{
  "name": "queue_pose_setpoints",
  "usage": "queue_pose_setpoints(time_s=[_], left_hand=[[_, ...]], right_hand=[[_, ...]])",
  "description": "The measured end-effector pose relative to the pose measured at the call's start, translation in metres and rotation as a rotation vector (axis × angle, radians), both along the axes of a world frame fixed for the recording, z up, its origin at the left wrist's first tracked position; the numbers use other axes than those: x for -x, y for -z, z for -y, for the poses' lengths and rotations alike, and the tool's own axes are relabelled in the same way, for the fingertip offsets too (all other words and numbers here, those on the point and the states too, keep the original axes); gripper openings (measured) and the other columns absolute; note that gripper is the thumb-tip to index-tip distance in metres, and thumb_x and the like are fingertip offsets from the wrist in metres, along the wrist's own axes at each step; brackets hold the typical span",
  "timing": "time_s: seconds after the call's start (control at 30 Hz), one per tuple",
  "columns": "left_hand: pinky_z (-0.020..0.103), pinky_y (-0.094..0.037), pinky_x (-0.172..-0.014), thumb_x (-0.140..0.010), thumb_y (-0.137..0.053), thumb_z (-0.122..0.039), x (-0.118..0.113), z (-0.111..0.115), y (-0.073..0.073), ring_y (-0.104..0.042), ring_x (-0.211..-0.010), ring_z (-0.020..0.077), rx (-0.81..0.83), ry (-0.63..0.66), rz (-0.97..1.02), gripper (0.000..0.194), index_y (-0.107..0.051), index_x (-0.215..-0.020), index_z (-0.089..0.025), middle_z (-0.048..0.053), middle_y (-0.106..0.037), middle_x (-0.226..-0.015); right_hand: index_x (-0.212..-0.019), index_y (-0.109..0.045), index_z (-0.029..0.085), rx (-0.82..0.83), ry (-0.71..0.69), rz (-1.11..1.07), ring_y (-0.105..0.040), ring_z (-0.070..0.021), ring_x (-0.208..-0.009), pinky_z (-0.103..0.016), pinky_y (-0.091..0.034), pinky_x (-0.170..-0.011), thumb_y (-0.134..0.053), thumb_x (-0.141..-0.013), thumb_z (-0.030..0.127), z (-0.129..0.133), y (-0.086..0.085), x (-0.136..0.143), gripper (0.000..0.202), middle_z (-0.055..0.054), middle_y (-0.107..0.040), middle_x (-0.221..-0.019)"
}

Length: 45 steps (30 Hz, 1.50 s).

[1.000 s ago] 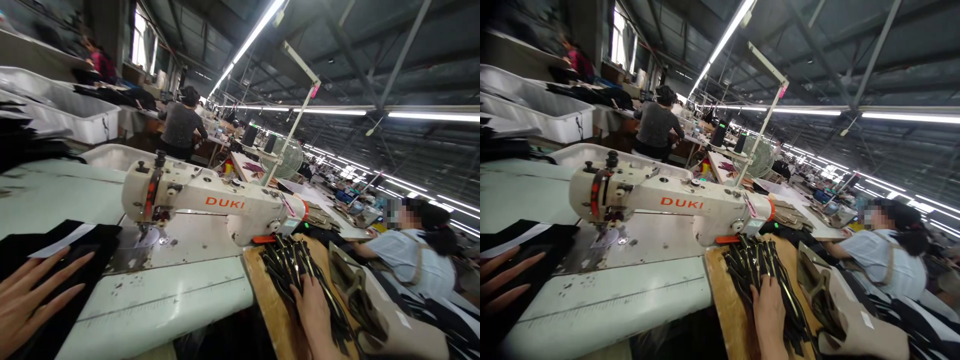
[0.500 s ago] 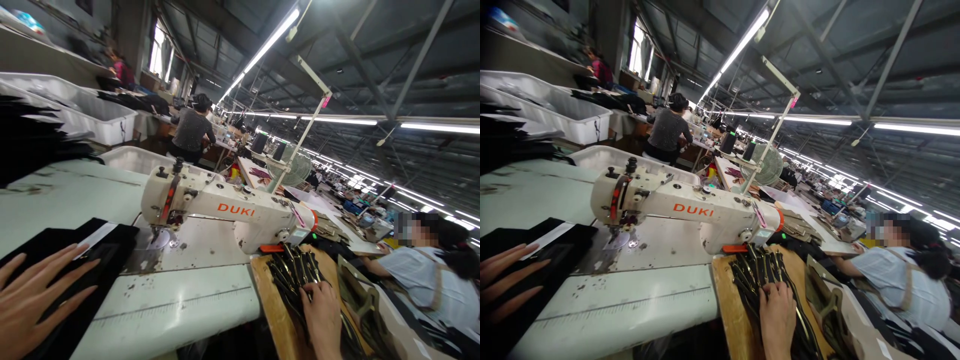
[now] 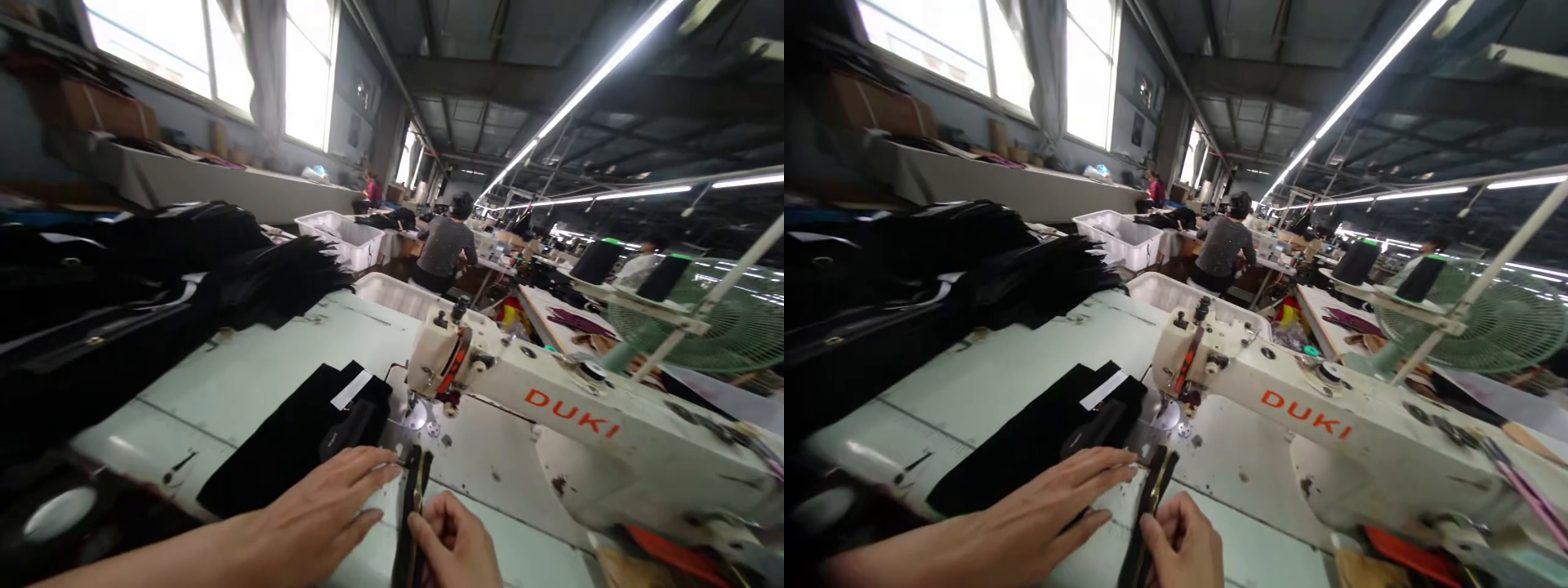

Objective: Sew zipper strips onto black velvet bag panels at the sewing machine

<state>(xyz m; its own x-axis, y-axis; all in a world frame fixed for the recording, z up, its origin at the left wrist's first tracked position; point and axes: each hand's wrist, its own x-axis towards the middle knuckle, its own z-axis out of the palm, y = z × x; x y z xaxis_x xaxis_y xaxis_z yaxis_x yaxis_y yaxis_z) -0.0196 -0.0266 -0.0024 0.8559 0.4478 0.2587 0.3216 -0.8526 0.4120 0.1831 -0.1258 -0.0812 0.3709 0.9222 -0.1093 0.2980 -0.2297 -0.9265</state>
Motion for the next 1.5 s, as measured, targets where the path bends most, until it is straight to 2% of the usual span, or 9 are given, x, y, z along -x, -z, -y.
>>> queue_pose_setpoints(time_s=[0.17,0.27,0.43,0.7,0.8,1.0,1.2,1.43,1.5], left_hand=[[0.051,-0.030,-0.118,-0.090,-0.050,-0.009,-0.017,-0.013,-0.009,-0.039,-0.142,0.0280,-0.022,0.170,-0.220,0.057,-0.043,-0.146,-0.012,0.015,-0.044,-0.152],[0.055,-0.026,-0.119,-0.096,-0.045,-0.015,-0.019,-0.022,-0.004,-0.041,-0.141,0.0278,-0.003,0.179,-0.209,0.049,-0.043,-0.145,-0.014,0.014,-0.048,-0.150],[0.050,-0.027,-0.119,-0.098,-0.050,-0.023,-0.021,-0.035,0.000,-0.047,-0.136,0.0270,0.017,0.212,-0.154,0.044,-0.048,-0.141,-0.016,0.012,-0.054,-0.144],[0.048,-0.032,-0.110,-0.089,-0.064,-0.031,-0.026,-0.144,0.000,-0.046,-0.129,0.0333,0.049,-0.058,-0.141,0.050,-0.052,-0.137,-0.018,0.015,-0.053,-0.140],[0.041,-0.042,-0.097,-0.080,-0.073,-0.036,-0.030,-0.162,0.010,-0.057,-0.109,0.0301,0.106,-0.054,-0.179,0.043,-0.063,-0.118,-0.020,0.009,-0.066,-0.113],[0.031,-0.048,-0.070,-0.094,-0.052,-0.041,-0.043,-0.142,0.029,-0.060,-0.077,0.0220,0.201,-0.177,-0.119,0.028,-0.064,-0.087,-0.016,0.003,-0.064,-0.081],[0.052,-0.034,-0.110,-0.088,-0.059,-0.018,-0.045,-0.091,0.018,-0.045,-0.127,0.0314,0.094,-0.209,-0.007,0.041,-0.054,-0.128,-0.020,0.012,-0.054,-0.132],[0.067,-0.016,-0.117,-0.094,-0.059,-0.033,-0.031,-0.043,0.019,-0.019,-0.149,0.0384,-0.175,-0.023,-0.061,0.070,-0.026,-0.155,-0.023,0.015,-0.019,-0.164],[0.070,-0.013,-0.116,-0.093,-0.062,-0.036,-0.027,-0.043,0.021,-0.022,-0.148,0.0390,-0.186,-0.002,-0.128,0.068,-0.032,-0.154,-0.026,0.013,-0.025,-0.162]], right_hand=[[-0.080,-0.043,0.026,-0.035,-0.108,0.252,-0.053,-0.0157,-0.035,-0.023,-0.037,-0.032,-0.054,-0.089,0.050,-0.043,-0.021,-0.006,0.027,0.007,-0.054,-0.054],[-0.093,-0.057,0.025,-0.217,-0.171,0.552,-0.067,-0.0209,-0.066,-0.032,-0.057,-0.063,-0.048,-0.093,0.036,-0.052,-0.027,-0.033,0.014,-0.001,-0.064,-0.076],[-0.136,-0.052,0.029,-0.509,-0.496,0.932,-0.056,-0.0206,-0.120,-0.037,-0.052,-0.100,-0.037,-0.093,0.007,-0.059,-0.018,-0.055,0.051,-0.007,-0.057,-0.130],[-0.135,-0.053,0.023,-0.551,-0.492,1.102,-0.057,-0.0244,-0.117,-0.041,-0.055,-0.097,-0.044,-0.095,0.011,-0.061,-0.014,-0.052,0.043,-0.009,-0.059,-0.126],[-0.136,-0.053,0.022,-0.566,-0.503,1.129,-0.058,-0.0239,-0.117,-0.038,-0.055,-0.098,-0.046,-0.093,0.011,-0.060,-0.012,-0.052,0.045,-0.010,-0.059,-0.125],[-0.136,-0.052,0.019,-0.561,-0.471,1.150,-0.056,-0.0248,-0.120,-0.037,-0.052,-0.102,-0.050,-0.089,0.010,-0.057,-0.007,-0.044,0.048,-0.010,-0.060,-0.126],[-0.134,-0.053,0.022,-0.556,-0.422,1.122,-0.057,-0.0223,-0.118,-0.038,-0.046,-0.109,-0.053,-0.078,0.004,-0.058,-0.006,-0.043,0.059,-0.005,-0.062,-0.124],[-0.129,-0.057,0.015,-0.628,-0.437,1.289,-0.056,-0.0267,-0.122,-0.037,-0.053,-0.102,-0.053,-0.083,0.011,-0.058,-0.003,-0.051,0.047,-0.007,-0.063,-0.128],[-0.130,-0.057,0.016,-0.625,-0.436,1.293,-0.057,-0.0271,-0.122,-0.039,-0.053,-0.102,-0.053,-0.086,0.013,-0.057,-0.005,-0.049,0.044,-0.007,-0.063,-0.129]])
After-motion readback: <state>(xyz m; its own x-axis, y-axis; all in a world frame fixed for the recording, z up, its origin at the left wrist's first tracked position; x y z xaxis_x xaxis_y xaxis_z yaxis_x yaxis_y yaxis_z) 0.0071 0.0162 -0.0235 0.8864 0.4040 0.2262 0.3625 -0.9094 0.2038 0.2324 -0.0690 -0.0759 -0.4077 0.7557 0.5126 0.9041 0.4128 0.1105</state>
